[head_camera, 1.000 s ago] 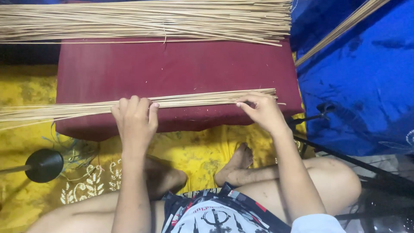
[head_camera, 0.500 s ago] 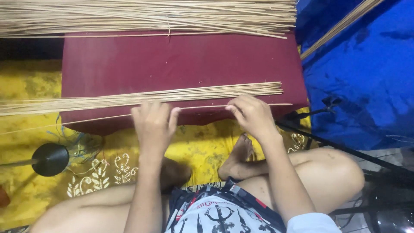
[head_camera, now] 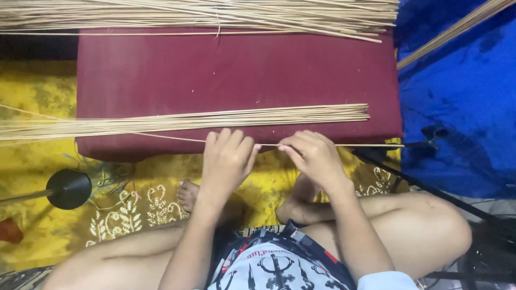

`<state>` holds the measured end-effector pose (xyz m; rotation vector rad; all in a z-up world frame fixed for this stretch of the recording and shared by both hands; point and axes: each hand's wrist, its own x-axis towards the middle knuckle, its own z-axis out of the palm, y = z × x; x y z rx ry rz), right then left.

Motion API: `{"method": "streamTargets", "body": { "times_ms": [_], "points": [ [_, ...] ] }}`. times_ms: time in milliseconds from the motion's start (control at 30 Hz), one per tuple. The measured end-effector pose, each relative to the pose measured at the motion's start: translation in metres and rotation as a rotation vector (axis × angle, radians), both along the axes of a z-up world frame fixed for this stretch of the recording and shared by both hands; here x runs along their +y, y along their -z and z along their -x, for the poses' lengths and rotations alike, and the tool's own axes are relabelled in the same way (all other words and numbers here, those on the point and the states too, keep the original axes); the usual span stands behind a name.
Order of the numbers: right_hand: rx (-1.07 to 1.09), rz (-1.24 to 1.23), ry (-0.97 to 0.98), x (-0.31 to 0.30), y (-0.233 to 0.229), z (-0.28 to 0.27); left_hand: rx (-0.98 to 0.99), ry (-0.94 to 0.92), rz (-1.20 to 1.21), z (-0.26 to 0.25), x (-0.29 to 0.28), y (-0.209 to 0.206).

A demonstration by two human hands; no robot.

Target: Organizing and aligning thin wooden sticks into neat bundles on a flat surface.

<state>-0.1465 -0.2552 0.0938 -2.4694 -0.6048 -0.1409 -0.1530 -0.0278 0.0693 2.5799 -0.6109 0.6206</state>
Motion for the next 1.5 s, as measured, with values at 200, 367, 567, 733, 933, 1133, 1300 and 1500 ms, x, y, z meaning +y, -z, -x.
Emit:
{"method": "streamTargets", "body": {
  "times_ms": [200, 367, 567, 733, 933, 1133, 1300, 1500],
  "points": [
    [-0.059, 0.045, 0.199, -0.093, 0.001, -0.02, 0.021, -0.25, -0.081, -0.003, 0.081, -0.005],
    [0.058, -0.137, 0.04, -0.028, -0.011, -0.006, 0.086, -0.009, 0.007, 0.009, 0.001, 0.002],
    [-0.006, -0.041, 0.144, -0.082, 0.0, -0.013, 0.078, -0.073, -0.046, 0.003, 0.048, 0.01],
    [-0.092, -0.016, 0.164, -0.063, 0.008, -0.013, 0.012, -0.263, -0.141, 0.009, 0.073, 0.015],
    [-0.13, -0.014, -0.035, -0.018, 0.003, -0.005, 0.021, -0.044, -0.053, 0.017, 0.02, 0.023],
    [-0.129, -0.002, 0.078, -0.05, 0.008, -0.011, -0.057, -0.254, -0.153, 0.013, 0.067, 0.019],
    [-0.131, -0.057, -0.01, 0.002, 0.009, 0.007, -0.127, -0.084, -0.107, 0.025, 0.0, 0.025],
    [-0.117, 0.129, 0.114, -0.042, 0.014, -0.014, -0.219, -0.293, -0.242, 0.008, 0.068, 0.021]
  ]
}}
